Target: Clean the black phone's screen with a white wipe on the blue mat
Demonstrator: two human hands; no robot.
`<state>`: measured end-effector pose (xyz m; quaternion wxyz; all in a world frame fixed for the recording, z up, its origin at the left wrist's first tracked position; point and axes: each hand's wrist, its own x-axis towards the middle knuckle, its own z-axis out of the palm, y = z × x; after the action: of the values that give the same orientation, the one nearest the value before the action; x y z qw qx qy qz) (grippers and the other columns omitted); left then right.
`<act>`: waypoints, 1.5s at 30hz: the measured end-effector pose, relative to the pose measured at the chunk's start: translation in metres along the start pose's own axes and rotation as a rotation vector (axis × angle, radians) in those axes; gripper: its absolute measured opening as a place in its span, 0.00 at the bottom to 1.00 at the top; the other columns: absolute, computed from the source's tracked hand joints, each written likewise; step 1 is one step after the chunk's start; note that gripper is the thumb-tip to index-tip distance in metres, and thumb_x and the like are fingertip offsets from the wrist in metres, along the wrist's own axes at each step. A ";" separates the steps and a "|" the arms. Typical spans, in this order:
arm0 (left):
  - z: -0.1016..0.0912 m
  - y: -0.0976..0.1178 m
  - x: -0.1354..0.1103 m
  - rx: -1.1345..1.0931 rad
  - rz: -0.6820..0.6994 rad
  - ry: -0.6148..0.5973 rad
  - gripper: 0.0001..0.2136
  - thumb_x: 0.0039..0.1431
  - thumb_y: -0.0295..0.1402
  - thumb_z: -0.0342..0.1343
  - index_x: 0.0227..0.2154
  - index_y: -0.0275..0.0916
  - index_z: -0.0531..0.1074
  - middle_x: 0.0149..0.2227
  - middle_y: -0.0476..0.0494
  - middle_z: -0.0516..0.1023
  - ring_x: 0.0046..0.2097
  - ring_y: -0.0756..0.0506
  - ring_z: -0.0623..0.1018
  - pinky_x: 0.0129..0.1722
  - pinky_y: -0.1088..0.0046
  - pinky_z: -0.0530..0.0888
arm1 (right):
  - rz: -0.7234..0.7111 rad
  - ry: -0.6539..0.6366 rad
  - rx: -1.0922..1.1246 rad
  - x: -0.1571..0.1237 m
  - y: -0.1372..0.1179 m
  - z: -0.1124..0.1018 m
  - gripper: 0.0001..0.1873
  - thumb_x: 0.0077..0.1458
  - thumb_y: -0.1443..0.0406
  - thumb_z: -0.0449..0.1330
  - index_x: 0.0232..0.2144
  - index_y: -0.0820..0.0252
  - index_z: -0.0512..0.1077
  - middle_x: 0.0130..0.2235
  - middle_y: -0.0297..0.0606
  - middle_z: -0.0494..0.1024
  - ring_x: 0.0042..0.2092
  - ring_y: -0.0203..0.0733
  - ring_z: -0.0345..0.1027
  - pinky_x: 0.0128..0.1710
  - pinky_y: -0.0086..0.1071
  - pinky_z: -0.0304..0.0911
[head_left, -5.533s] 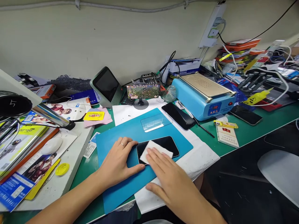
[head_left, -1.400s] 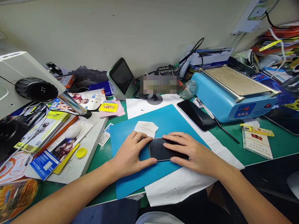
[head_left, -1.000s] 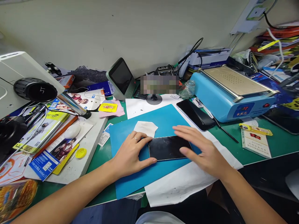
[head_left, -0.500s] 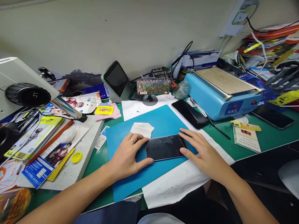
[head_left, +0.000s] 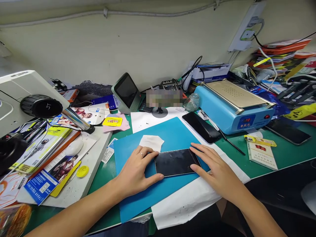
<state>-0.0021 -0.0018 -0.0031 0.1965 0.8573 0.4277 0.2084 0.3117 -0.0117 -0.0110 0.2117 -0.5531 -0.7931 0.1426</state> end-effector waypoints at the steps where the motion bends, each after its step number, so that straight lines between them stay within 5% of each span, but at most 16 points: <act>1: 0.000 0.000 0.000 0.001 0.000 0.001 0.26 0.63 0.46 0.62 0.59 0.42 0.66 0.53 0.39 0.71 0.54 0.36 0.71 0.53 0.53 0.74 | -0.014 0.027 -0.006 0.000 -0.002 0.000 0.26 0.66 0.51 0.55 0.62 0.52 0.68 0.65 0.45 0.70 0.65 0.54 0.64 0.60 0.52 0.68; 5: 0.002 0.000 0.001 0.012 0.001 0.025 0.26 0.61 0.44 0.64 0.59 0.42 0.67 0.53 0.39 0.72 0.53 0.36 0.71 0.52 0.53 0.74 | -0.157 0.141 -0.052 0.003 -0.032 0.007 0.16 0.68 0.59 0.53 0.53 0.53 0.75 0.65 0.43 0.69 0.67 0.54 0.59 0.63 0.54 0.64; 8: 0.004 0.002 0.001 0.010 0.019 0.066 0.25 0.60 0.42 0.64 0.57 0.40 0.68 0.51 0.39 0.72 0.52 0.36 0.71 0.51 0.54 0.74 | -0.276 0.057 -0.071 0.009 -0.070 0.018 0.15 0.68 0.63 0.52 0.49 0.52 0.76 0.68 0.41 0.64 0.71 0.55 0.52 0.66 0.60 0.55; 12: 0.005 0.003 0.002 -0.005 0.038 0.104 0.24 0.60 0.38 0.64 0.57 0.39 0.68 0.50 0.39 0.73 0.51 0.37 0.72 0.50 0.56 0.75 | -0.259 -0.058 -0.082 0.016 -0.099 0.028 0.18 0.68 0.65 0.49 0.52 0.50 0.76 0.72 0.40 0.58 0.74 0.57 0.42 0.67 0.67 0.47; 19: 0.003 0.002 0.002 0.025 0.031 0.083 0.26 0.59 0.43 0.65 0.57 0.38 0.69 0.50 0.38 0.73 0.50 0.36 0.72 0.50 0.54 0.75 | -0.156 -0.037 -0.098 0.008 -0.076 0.025 0.20 0.68 0.64 0.49 0.54 0.47 0.77 0.72 0.39 0.57 0.74 0.62 0.40 0.64 0.76 0.42; 29: 0.001 0.003 0.002 0.033 -0.023 0.022 0.26 0.61 0.44 0.63 0.58 0.40 0.68 0.52 0.39 0.73 0.53 0.35 0.71 0.52 0.53 0.74 | 0.146 0.207 0.013 -0.015 -0.019 0.007 0.20 0.68 0.58 0.48 0.42 0.49 0.80 0.66 0.35 0.69 0.72 0.58 0.49 0.68 0.71 0.41; 41: 0.008 0.007 0.001 0.077 0.032 0.090 0.24 0.60 0.39 0.61 0.57 0.41 0.66 0.51 0.38 0.72 0.50 0.36 0.72 0.50 0.54 0.75 | -0.101 0.022 -0.051 0.010 -0.101 0.041 0.19 0.68 0.68 0.47 0.50 0.55 0.76 0.72 0.41 0.57 0.74 0.59 0.40 0.67 0.70 0.45; 45: 0.010 0.008 -0.001 0.128 0.037 0.091 0.23 0.61 0.37 0.59 0.57 0.40 0.65 0.52 0.36 0.72 0.50 0.36 0.73 0.50 0.53 0.75 | -0.106 -0.001 -0.049 0.011 -0.106 0.043 0.19 0.68 0.67 0.47 0.50 0.53 0.76 0.73 0.40 0.55 0.74 0.58 0.38 0.68 0.69 0.44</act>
<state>0.0083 -0.0084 -0.0075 0.1176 0.8655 0.4328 0.2232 0.2003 -0.0384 0.0023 0.2049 -0.5151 -0.8247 0.1119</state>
